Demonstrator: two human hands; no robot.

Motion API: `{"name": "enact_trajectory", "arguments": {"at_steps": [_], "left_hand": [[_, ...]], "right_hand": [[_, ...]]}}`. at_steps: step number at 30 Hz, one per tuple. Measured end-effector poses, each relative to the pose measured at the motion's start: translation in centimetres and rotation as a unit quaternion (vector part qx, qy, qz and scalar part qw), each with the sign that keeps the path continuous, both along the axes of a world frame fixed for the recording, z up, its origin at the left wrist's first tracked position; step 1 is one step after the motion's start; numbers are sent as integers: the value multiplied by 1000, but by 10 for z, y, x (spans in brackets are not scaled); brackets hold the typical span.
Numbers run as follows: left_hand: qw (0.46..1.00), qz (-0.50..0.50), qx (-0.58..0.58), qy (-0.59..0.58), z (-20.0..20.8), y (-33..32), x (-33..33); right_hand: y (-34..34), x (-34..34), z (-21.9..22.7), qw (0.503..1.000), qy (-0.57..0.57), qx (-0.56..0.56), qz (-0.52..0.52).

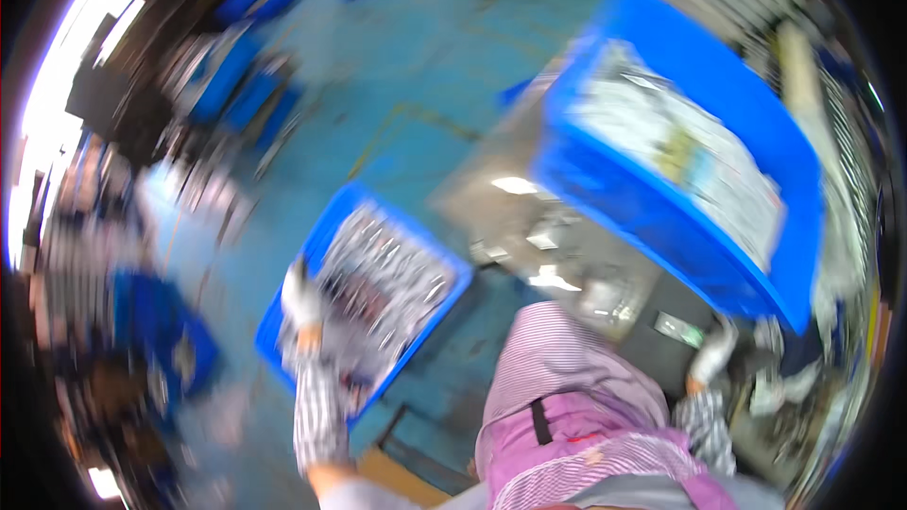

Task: The person assembles metal parts on a jig using a rubber mallet, then places the assembled components into blue bins.

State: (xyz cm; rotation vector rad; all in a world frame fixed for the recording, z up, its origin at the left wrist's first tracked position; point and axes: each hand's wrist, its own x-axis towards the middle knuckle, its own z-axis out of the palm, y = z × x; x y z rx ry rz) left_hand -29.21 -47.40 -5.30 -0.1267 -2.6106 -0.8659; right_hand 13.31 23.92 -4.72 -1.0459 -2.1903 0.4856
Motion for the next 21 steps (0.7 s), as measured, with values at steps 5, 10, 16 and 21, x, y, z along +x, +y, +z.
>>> {"name": "enact_trajectory", "arguments": {"at_steps": [5,10,16,21], "left_hand": [[883,-438,-159,58,128,263,70],[795,-561,8,230,249,470,37],[792,-457,-397,75,212,647,-132],[780,-475,-408,21,152,706,-149]], "right_hand": [[-19,-17,42,1000,-10,13,-20],[-37,-2,61,990,-86,79,-81],[-40,-11,53,999,37,-4,-31],[-36,3,60,993,64,-79,-51]]}}
